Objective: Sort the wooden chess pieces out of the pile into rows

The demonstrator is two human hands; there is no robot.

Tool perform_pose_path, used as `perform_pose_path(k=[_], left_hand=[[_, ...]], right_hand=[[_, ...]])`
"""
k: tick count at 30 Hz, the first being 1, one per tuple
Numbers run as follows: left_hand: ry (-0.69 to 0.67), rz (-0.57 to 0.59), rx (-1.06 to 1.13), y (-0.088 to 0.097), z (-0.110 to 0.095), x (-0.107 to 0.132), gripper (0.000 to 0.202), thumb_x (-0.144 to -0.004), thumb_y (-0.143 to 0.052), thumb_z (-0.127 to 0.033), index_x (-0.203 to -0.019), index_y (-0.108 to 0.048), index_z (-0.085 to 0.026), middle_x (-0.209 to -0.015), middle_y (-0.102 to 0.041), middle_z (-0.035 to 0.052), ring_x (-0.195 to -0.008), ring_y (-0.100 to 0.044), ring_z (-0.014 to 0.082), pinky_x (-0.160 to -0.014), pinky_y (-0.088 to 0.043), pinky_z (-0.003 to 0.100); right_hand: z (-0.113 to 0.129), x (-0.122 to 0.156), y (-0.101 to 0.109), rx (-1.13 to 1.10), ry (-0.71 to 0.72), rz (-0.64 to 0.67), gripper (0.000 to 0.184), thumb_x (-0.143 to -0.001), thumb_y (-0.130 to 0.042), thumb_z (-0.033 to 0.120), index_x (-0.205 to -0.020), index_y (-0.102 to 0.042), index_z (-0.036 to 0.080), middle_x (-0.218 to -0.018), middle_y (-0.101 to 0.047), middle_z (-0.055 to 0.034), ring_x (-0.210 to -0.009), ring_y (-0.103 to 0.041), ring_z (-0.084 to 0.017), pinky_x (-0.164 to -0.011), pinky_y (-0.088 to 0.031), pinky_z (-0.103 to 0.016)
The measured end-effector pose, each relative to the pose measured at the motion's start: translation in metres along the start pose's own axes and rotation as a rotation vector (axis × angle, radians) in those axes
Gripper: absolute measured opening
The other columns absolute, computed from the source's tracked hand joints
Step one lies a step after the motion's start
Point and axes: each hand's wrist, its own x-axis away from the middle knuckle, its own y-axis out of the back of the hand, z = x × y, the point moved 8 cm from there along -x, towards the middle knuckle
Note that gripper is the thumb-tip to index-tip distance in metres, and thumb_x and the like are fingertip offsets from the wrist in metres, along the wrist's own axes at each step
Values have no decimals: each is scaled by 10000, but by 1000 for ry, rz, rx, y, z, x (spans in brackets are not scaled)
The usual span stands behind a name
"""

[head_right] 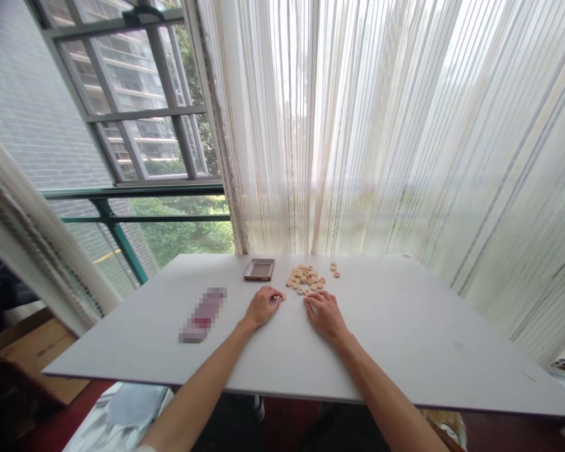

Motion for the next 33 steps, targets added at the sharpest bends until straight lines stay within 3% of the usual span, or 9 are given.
perform_pose_path(k=[5, 10, 14, 17, 19, 25, 33], left_hand=[[55, -56, -50, 3, 5, -1, 102, -847, -590, -170, -888, -681, -194, -897, -659, 48, -898, -587, 204, -846, -464, 352], [-32, -71, -38, 8, -8, 1, 168, -887, -549, -209, -1005, -668, -217, -1032, -667, 63, -1031, -582, 221, -919, -465, 386], [-178, 28, -60, 0, -25, 5, 281, -929, -499, -261, -1180, -627, -255, -1280, -608, 53, -1196, -537, 214, -1023, -425, 399], [-252, 144, -103, -14, -29, 8, 367, -964, -415, -258, -1301, -561, -256, -1388, -549, 38, -1294, -483, 196, -1090, -379, 387], [-246, 171, -133, -19, -26, 8, 396, -972, -391, -270, -1341, -529, -238, -1406, -536, 48, -1315, -471, 199, -1104, -370, 393], [-206, 155, -173, -25, -15, 7, 436, -954, -428, -303, -1378, -485, -222, -1442, -493, 91, -1324, -466, 232, -1111, -351, 449], [-170, 205, -164, -28, -12, 7, 497, -935, -434, -314, -1423, -429, -220, -1493, -426, 91, -1357, -419, 240, -1142, -289, 461]], right_hand=[[25, -3, -14, 21, 140, 112, 374, -971, -420, 341, -1300, -595, 309, -1312, -623, -31, -1315, -431, -256, -1096, -283, -455], [33, -20, -33, -5, 217, 174, 443, -990, -372, 359, -1418, -464, 290, -1416, -533, -37, -1367, -386, -250, -1120, -271, -480], [8, -50, -36, -4, 145, 112, 436, -1007, -298, 312, -1388, -499, 246, -1419, -528, -53, -1354, -417, -201, -1133, -283, -407], [-26, -70, -42, 52, -29, 159, 453, -1007, -289, 334, -1404, -474, 217, -1499, -423, -78, -1382, -374, -228, -1120, -287, -440], [-39, -75, -45, 60, -66, 194, 457, -1008, -283, 353, -1402, -472, 218, -1500, -419, -89, -1379, -377, -247, -1097, -302, -481], [-48, -58, -49, 70, -86, 230, 490, -1008, -289, 419, -1461, -382, 255, -1523, -382, -85, -1387, -368, -239, -1110, -249, -512], [-23, -34, -50, 33, 3, 268, 524, -1008, -277, 470, -1475, -366, 250, -1525, -377, -84, -1428, -296, -228, -1146, -188, -495]])
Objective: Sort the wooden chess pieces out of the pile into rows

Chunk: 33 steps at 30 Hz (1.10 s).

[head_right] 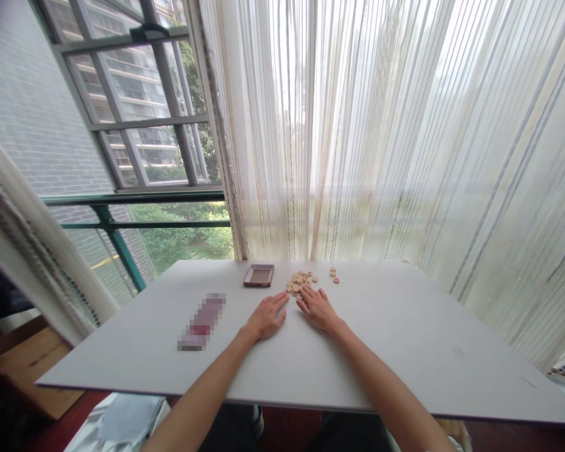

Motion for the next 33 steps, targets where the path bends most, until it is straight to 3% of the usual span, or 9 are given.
perform_pose_path(k=[4, 9, 13, 17, 24, 33], left_hand=[[13, 17, 11, 1, -1, 0, 524, -932, -433, -330, -1446, -397, -234, -1503, -412, 73, -1368, -401, 232, -1152, -272, 453], [31, 38, 23, 2, -1, 1, 529, -934, -423, -354, -1453, -383, -257, -1523, -383, 46, -1381, -379, 231, -1158, -263, 450], [60, 113, -1, -2, 1, -7, 590, -948, -374, -453, -1499, -278, -266, -1580, -258, 43, -1443, -259, 248, -1181, -192, 488], [78, 202, -47, -12, -4, -25, 637, -962, -257, -537, -1531, -158, -269, -1609, -152, 19, -1482, -123, 228, -1199, -112, 496], [68, 280, -31, -21, -11, -27, 622, -968, -198, -530, -1533, -117, -281, -1616, -110, 2, -1482, -129, 211, -1194, -123, 497], [163, 329, -65, -13, 9, -10, 747, -928, -204, -627, -1545, -76, -224, -1620, -61, 31, -1487, -93, 237, -1200, -88, 499]], right_hand=[[8, 7, 9, -38, 25, -92, 517, -1012, -263, 457, -1459, -398, 237, -1500, -420, -89, -1407, -338, -233, -1138, -248, -466], [-16, 20, 34, -111, -99, -311, 495, -1021, -208, 410, -1358, -530, 242, -1448, -488, -70, -1363, -402, -223, -1107, -331, -410], [-33, 30, 28, -58, -149, -202, 530, -972, -313, 557, -1403, -481, 297, -1544, -341, -63, -1412, -309, -290, -1106, -309, -480], [-30, 34, 15, 19, -134, -39, 691, -898, -347, 700, -1467, -380, 308, -1575, -269, -84, -1427, -270, -311, -1135, -230, -510], [-27, 31, 4, 91, -166, 115, 626, -954, -199, 649, -1520, -192, 383, -1608, -172, -22, -1453, -205, -295, -1147, -148, -536], [-30, 29, -1, 61, -203, 168, 655, -930, -129, 698, -1511, -203, 406, -1618, -119, -11, -1472, -138, -285, -1151, -104, -544]])
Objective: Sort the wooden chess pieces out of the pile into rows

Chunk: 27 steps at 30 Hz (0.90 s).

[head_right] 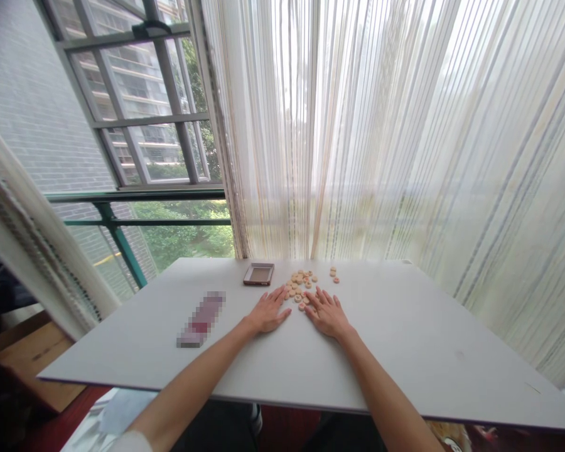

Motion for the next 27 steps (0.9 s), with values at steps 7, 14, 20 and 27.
perform_pose_path(k=[7, 14, 20, 27], left_hand=[[160, -35, -15, -7, 16, 1, 819, -904, -166, -673, -1535, -147, -152, -1616, -60, 89, -1488, -59, 274, -1199, -61, 508], [155, -110, -17, -5, 14, 2, 749, -920, -188, -623, -1530, -164, -189, -1616, -102, 66, -1485, -103, 232, -1204, -53, 487], [148, -127, -15, -6, 14, 3, 718, -926, -198, -612, -1519, -199, -207, -1609, -148, 62, -1477, -134, 228, -1207, -62, 479], [159, -177, -2, -4, 14, 6, 698, -924, -261, -587, -1504, -232, -200, -1603, -176, 67, -1467, -161, 232, -1210, -68, 464]], right_hand=[[0, -10, -5, -8, -10, 0, 705, -905, -153, 734, -1520, -178, 390, -1622, -91, -25, -1474, -115, -291, -1148, -98, -556], [-7, -58, 9, 21, -90, -111, 663, -944, -155, 660, -1534, -145, 357, -1622, -88, -33, -1460, -139, -324, -1125, -180, -561], [11, -95, 3, 7, -18, -59, 601, -966, -99, 614, -1517, -192, 392, -1617, -128, -4, -1463, -143, -313, -1112, -163, -606], [45, -82, -8, 42, 187, 7, 598, -983, -116, 572, -1517, -244, 337, -1603, -186, -13, -1461, -160, -305, -1125, -160, -590]])
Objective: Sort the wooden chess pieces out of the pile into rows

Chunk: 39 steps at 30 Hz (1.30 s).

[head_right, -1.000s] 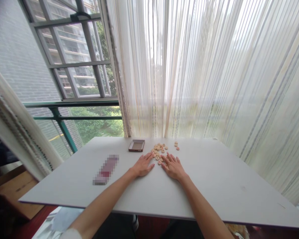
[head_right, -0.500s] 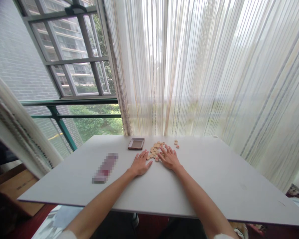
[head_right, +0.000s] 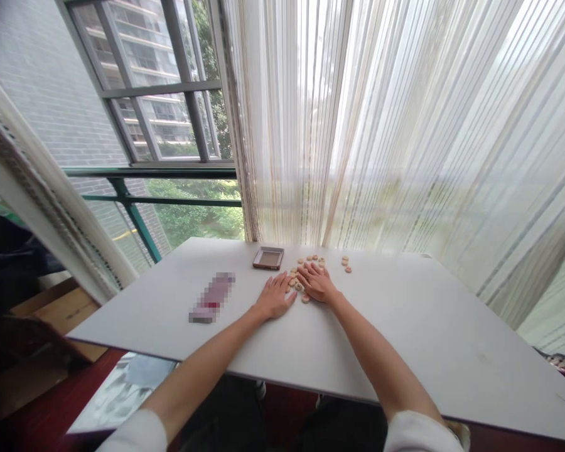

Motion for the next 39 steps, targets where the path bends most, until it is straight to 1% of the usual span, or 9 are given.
perform_pose_path(k=[4, 8, 12, 17, 22, 25, 30, 34, 39], left_hand=[[-4, -2, 20, 1, -1, -1, 685, -923, -267, -589, -1499, -246, -218, -1598, -195, 55, -1463, -172, 235, -1211, -67, 464], [0, 17, 33, 3, -1, 0, 659, -929, -261, -584, -1499, -236, -254, -1600, -191, 29, -1469, -148, 239, -1209, -59, 482], [-49, -4, 36, 10, -11, 5, 622, -955, -173, -573, -1497, -233, -274, -1604, -176, 14, -1478, -113, 227, -1207, -22, 495], [-187, 14, 57, 5, -41, 4, 741, -888, -246, -699, -1500, -227, -282, -1609, -150, 27, -1480, -85, 270, -1195, -10, 539], [-111, 112, 68, -9, -42, -23, 861, -822, -282, -769, -1502, -239, -243, -1604, -162, 75, -1478, -72, 305, -1178, -18, 582], [-30, 90, 77, -8, -31, -41, 796, -843, -251, -743, -1489, -260, -278, -1603, -177, 53, -1478, -96, 290, -1181, -33, 579], [13, 51, 77, -6, -22, -59, 729, -895, -225, -662, -1479, -296, -231, -1601, -186, 60, -1478, -98, 274, -1193, -23, 543], [-3, 22, 76, -3, -26, -59, 683, -923, -209, -614, -1479, -302, -228, -1598, -200, 44, -1475, -105, 264, -1198, -6, 524], [-57, -33, 77, 2, -31, -51, 677, -932, -178, -618, -1462, -326, -223, -1598, -193, 44, -1474, -108, 252, -1204, -31, 510]], right_hand=[[-5, 19, 0, -7, 8, 65, 610, -975, -110, 598, -1530, -166, 351, -1615, -125, 2, -1477, -86, -292, -1135, -118, -587], [-27, 37, 4, -15, -82, 97, 610, -957, -109, 636, -1524, -114, 409, -1624, -44, 26, -1478, -35, -323, -1124, -114, -609], [-52, 44, 13, -27, -164, -20, 618, -960, -71, 617, -1532, -95, 385, -1625, -56, 12, -1477, -60, -320, -1128, -150, -575], [-92, 44, 32, -39, -351, -312, 660, -968, 2, 558, -1527, -231, 295, -1590, -228, -46, -1460, -167, -286, -1127, -213, -508], [-123, 47, 36, -41, -439, -255, 677, -973, -36, 550, -1480, -367, 246, -1550, -325, -75, -1415, -280, -297, -1125, -242, -479], [-112, 57, 39, -39, -327, -207, 676, -949, -152, 633, -1490, -338, 273, -1579, -258, -66, -1432, -249, -303, -1126, -245, -482], [-51, 88, 33, 15, 65, -80, 797, -818, -431, 749, -1505, -255, 384, -1618, -113, 8, -1473, -92, -318, -1143, -200, -491], [-55, 89, 30, 21, -38, -114, 834, -801, -438, 771, -1511, -232, 384, -1620, -89, -23, -1465, -116, -341, -1135, -190, -513], [-90, 51, 26, 47, -211, -163, 880, -744, -463, 818, -1488, -298, 378, -1609, -130, -55, -1452, -127, -380, -1110, -185, -563]])
